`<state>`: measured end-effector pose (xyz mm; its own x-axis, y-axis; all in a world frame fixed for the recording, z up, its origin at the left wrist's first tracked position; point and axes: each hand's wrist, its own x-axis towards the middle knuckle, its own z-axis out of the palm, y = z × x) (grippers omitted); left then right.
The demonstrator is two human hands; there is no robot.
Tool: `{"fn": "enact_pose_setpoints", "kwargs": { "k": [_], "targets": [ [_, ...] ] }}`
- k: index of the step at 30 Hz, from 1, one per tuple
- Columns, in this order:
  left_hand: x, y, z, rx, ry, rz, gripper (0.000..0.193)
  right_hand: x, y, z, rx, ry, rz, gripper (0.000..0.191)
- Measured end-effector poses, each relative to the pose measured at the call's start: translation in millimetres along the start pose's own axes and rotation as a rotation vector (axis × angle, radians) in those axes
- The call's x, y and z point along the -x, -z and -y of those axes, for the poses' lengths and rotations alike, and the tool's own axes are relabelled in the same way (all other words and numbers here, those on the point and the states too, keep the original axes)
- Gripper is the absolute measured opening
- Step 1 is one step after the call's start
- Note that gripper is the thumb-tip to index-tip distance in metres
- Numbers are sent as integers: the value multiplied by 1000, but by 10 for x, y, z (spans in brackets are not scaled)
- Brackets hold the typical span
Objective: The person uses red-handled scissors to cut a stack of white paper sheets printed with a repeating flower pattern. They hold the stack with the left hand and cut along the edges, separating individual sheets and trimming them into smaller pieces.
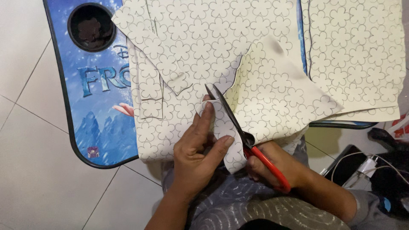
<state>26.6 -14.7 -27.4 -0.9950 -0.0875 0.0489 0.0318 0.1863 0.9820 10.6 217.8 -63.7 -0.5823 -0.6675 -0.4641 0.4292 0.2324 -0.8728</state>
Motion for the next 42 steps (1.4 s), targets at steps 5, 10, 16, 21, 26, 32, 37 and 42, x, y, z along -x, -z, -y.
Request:
{"fn": "enact_pose_setpoints", "kwargs": {
  "k": [5, 10, 16, 21, 26, 32, 37, 42],
  "targets": [
    [-17, 14, -12, 28, 16, 3, 76, -17, -6, 13, 12, 23, -8, 67],
    [-9, 12, 40, 58, 56, -9, 75, -26, -15, 38, -45, 27, 20, 60],
    [-35, 29, 33, 70, 14, -10, 75, -31, -1, -40, -48, -44, -5, 51],
    [-84, 189, -16, 156, 124, -110, 71, -61, 2, -95, -132, -188, 14, 45],
    [-433, 556, -253, 18, 10, -324, 58, -35, 9, -24, 26, -67, 178, 37],
    [-1223, 871, -265, -457, -304, -224, 58, 59, 34, 31, 299, 37, 236, 38],
    [-788, 482, -276, -508, 222, -131, 64, 179, 178, -92, 215, 86, 147, 47],
    [-353, 95, -523, -290, 544, 275, 91, 268, 240, -266, -169, 73, -19, 63]
  ]
}}
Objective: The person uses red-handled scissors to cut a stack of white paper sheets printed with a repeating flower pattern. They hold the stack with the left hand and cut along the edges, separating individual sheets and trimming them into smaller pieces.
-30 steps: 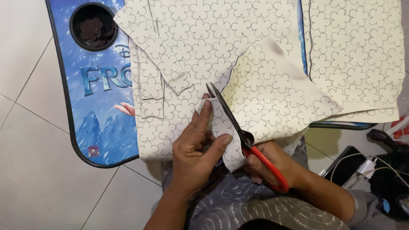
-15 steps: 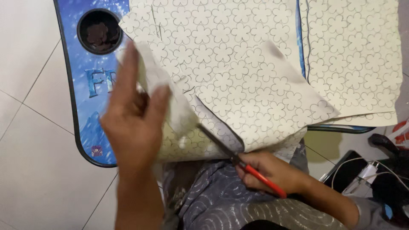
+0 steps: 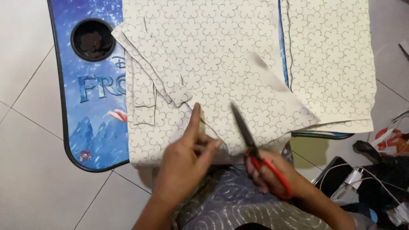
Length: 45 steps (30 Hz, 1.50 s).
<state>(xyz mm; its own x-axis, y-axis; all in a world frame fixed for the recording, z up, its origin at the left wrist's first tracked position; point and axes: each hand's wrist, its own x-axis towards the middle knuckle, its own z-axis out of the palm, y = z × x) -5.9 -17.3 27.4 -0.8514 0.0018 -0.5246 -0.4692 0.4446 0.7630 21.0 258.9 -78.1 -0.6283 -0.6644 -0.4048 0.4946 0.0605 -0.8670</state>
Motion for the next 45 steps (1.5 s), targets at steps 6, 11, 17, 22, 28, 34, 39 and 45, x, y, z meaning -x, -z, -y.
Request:
{"fn": "enact_pose_setpoints", "kwargs": {
  "k": [6, 11, 17, 22, 28, 34, 39, 45],
  "targets": [
    [109, -328, 234, 386, -177, 8, 92, -82, -24, -157, -242, 35, -140, 67],
    [103, -594, 436, 752, -194, 13, 72, -106, 1, -211, -204, 2, -128, 71],
    [66, -768, 527, 996, -183, -43, 45, -96, 52, -248, -222, 29, -95, 73],
    [97, -805, 451, 900, -275, -40, 38, -89, 57, -361, -277, -2, -107, 74],
    [133, -692, 305, -41, -708, -341, 32, -114, 33, -469, -252, 44, -151, 68],
    [-82, -709, 162, 4, -559, -238, 62, -11, 34, -283, -133, 36, -133, 60],
    [-246, -508, 120, 110, -271, -190, 50, 182, 76, 23, -178, -198, -221, 57],
    [-234, -310, 170, 176, -332, -268, 52, 542, 263, 297, 244, -171, 6, 54]
  ]
}}
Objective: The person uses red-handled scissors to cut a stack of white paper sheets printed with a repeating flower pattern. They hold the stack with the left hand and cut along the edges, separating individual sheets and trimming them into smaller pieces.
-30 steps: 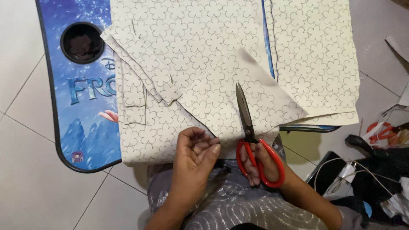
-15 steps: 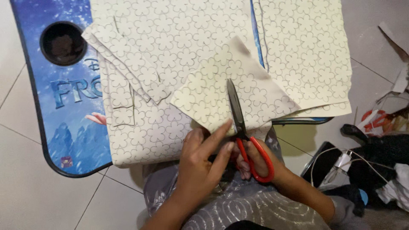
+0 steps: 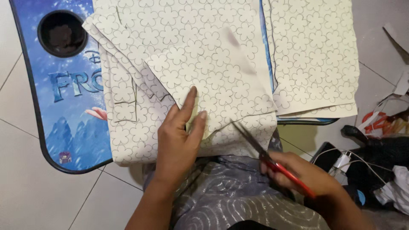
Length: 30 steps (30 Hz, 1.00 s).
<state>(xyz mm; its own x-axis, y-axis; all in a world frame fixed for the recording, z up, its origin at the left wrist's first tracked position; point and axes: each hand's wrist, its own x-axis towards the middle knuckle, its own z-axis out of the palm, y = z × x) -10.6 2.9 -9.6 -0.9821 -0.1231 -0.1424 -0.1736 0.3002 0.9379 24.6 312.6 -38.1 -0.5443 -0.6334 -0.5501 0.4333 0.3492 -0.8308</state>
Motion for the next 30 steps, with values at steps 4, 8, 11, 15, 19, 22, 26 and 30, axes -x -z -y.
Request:
{"fn": "enact_pose_setpoints", "kwargs": {
  "k": [4, 8, 11, 15, 19, 22, 26, 30],
  "targets": [
    [-15, 17, 24, -52, 9, 61, 55, 121, 2, -41, 75, -153, 8, 44],
    [21, -11, 72, 56, 156, 122, 51, 96, -75, 3, 102, -259, -27, 39],
    [40, -45, 105, 41, -65, 116, 44, 33, -140, 86, 141, -147, -48, 34],
    [99, -68, 81, 73, -33, 113, 52, -54, -177, 169, 201, -260, -52, 31],
    [117, -74, 27, -129, 305, 127, 66, -91, -194, 194, 174, -344, -60, 31],
    [123, -83, 14, -63, 135, 74, 63, -103, -197, 192, 187, -334, -48, 32],
    [128, -97, 51, -6, 47, 58, 58, -111, -197, 175, 201, -333, -49, 32],
    [127, -95, 99, -15, 123, 98, 53, -107, -186, 146, 192, -294, -47, 32]
  ]
}}
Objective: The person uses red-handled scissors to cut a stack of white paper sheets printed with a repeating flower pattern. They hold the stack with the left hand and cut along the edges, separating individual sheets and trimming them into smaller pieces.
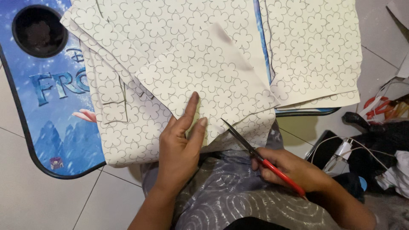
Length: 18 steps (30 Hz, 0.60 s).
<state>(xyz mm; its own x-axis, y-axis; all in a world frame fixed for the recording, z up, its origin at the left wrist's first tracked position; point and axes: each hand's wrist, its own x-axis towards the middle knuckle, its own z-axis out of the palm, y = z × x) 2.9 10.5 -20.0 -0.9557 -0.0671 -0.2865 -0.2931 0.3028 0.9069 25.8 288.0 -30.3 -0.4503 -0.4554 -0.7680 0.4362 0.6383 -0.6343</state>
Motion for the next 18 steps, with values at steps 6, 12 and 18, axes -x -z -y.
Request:
{"fn": "enact_pose_setpoints", "kwargs": {
  "k": [6, 12, 18],
  "targets": [
    [3, 11, 7, 19, -6, 1, 50, -17, 0, -35, 12, 76, 17, 31],
    [10, 22, -15, 65, -81, -1, 63, -51, -13, 25, -54, 102, -1, 28],
    [45, 23, -31, 253, -138, -17, 75, -62, -11, 98, 37, 79, -7, 29]
  ]
}}
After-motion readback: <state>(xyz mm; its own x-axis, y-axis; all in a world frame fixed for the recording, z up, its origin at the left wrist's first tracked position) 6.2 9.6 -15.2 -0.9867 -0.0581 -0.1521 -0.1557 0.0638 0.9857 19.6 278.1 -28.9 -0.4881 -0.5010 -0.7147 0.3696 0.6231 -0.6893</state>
